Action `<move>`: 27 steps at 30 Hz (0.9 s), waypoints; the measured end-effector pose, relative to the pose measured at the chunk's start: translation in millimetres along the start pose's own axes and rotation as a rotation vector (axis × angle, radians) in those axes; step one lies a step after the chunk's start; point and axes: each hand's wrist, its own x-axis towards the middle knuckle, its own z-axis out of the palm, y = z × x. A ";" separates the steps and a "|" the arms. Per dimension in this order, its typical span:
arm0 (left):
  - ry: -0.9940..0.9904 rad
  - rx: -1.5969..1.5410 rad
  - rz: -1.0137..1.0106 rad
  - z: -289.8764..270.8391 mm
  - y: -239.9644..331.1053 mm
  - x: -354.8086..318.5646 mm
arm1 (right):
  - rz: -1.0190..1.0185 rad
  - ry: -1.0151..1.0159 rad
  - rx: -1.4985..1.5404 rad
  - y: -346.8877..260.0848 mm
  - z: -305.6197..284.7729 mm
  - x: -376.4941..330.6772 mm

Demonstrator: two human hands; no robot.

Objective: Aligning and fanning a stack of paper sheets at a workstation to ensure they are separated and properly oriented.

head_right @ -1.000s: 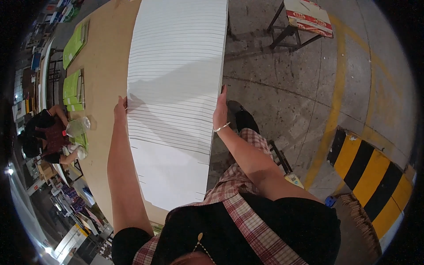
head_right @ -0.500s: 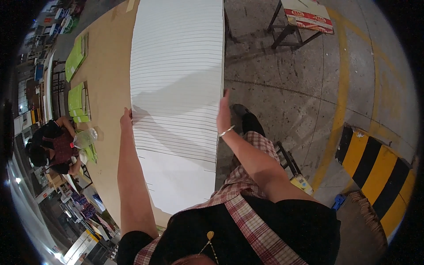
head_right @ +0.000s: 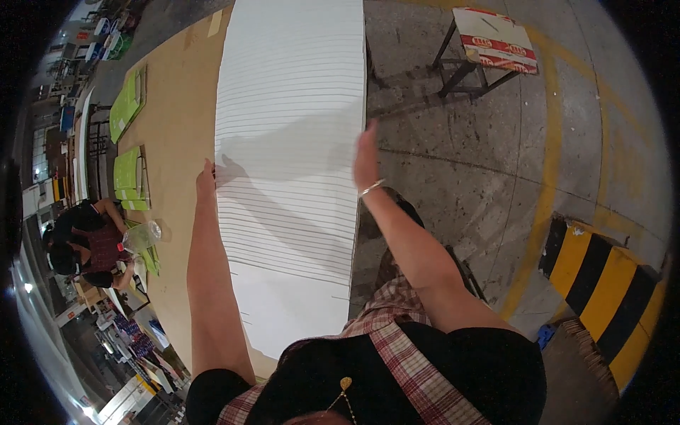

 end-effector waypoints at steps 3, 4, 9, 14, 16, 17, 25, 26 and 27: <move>0.041 0.151 -0.004 2.1 4.1 4.5 | 0.040 -0.071 0.087 3.3 5.9 5.4; 0.075 0.142 0.004 0.6 6.3 7.2 | 0.052 -0.091 0.130 4.5 7.9 6.7; -0.030 -0.229 -0.134 4.5 14.1 15.7 | 0.081 -0.130 0.234 6.4 11.8 27.4; 0.117 0.255 0.008 12.6 25.0 20.6 | 0.017 -0.031 0.079 -0.3 16.2 39.7; 0.100 0.308 0.017 9.3 34.5 23.6 | 0.002 -0.010 0.065 -5.7 12.8 51.0; 0.052 0.215 -0.020 9.5 41.1 27.2 | -0.017 0.008 0.059 -8.1 10.2 59.6; 0.190 0.371 0.239 37.6 61.7 50.8 | 0.064 -0.130 0.024 -11.4 17.4 103.7; 0.140 0.290 0.182 35.2 62.9 56.4 | 0.098 -0.170 0.027 -12.6 19.3 106.7; 0.101 0.190 0.072 34.0 64.3 62.2 | 0.101 -0.174 0.027 -14.1 20.8 110.9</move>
